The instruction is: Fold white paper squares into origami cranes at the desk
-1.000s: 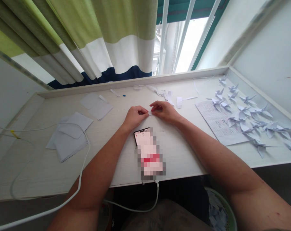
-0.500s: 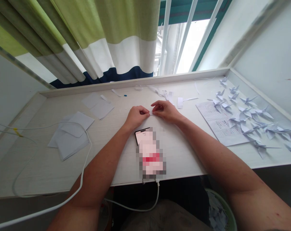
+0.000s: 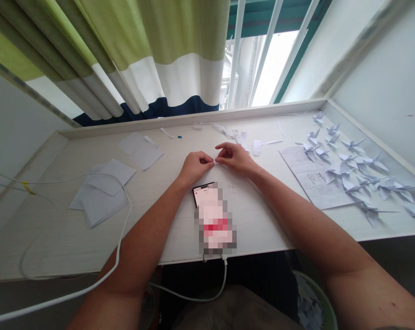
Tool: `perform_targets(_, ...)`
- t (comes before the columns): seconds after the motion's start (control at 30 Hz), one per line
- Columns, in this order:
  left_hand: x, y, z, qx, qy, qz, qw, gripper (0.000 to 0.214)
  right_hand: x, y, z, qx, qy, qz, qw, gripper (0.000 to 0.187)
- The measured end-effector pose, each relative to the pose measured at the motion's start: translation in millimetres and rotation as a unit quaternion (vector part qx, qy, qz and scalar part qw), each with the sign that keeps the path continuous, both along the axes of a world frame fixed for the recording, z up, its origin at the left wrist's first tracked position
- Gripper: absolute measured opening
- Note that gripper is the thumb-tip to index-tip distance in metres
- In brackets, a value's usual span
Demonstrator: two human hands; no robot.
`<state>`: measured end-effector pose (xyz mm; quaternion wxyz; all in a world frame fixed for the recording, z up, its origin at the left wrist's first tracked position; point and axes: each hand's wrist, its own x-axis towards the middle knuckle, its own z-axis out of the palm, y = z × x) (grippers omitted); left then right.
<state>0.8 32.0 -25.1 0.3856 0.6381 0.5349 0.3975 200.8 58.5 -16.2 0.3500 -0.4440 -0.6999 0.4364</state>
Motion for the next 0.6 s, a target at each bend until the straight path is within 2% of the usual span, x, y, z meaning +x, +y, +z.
perform_targets(0.17, 0, 1, 0.0, 0.001, -0.003, -0.005, 1.0, 0.004, -3, 0, -5.1, 0.041, -0.03, 0.004, 0.999, 0.029)
perform_targets(0.4, -2, 0, 1.4, -0.007, -0.003, -0.01, 1.0, 0.005, -4, 4, -13.0, 0.098, -0.09, -0.003, 0.991, 0.03)
perform_targets(0.6, -12, 3, 4.7, -0.009, 0.012, -0.017, 1.0, 0.022, -4, 6, -11.3, 0.119, -0.124, 0.011, 0.985, 0.022)
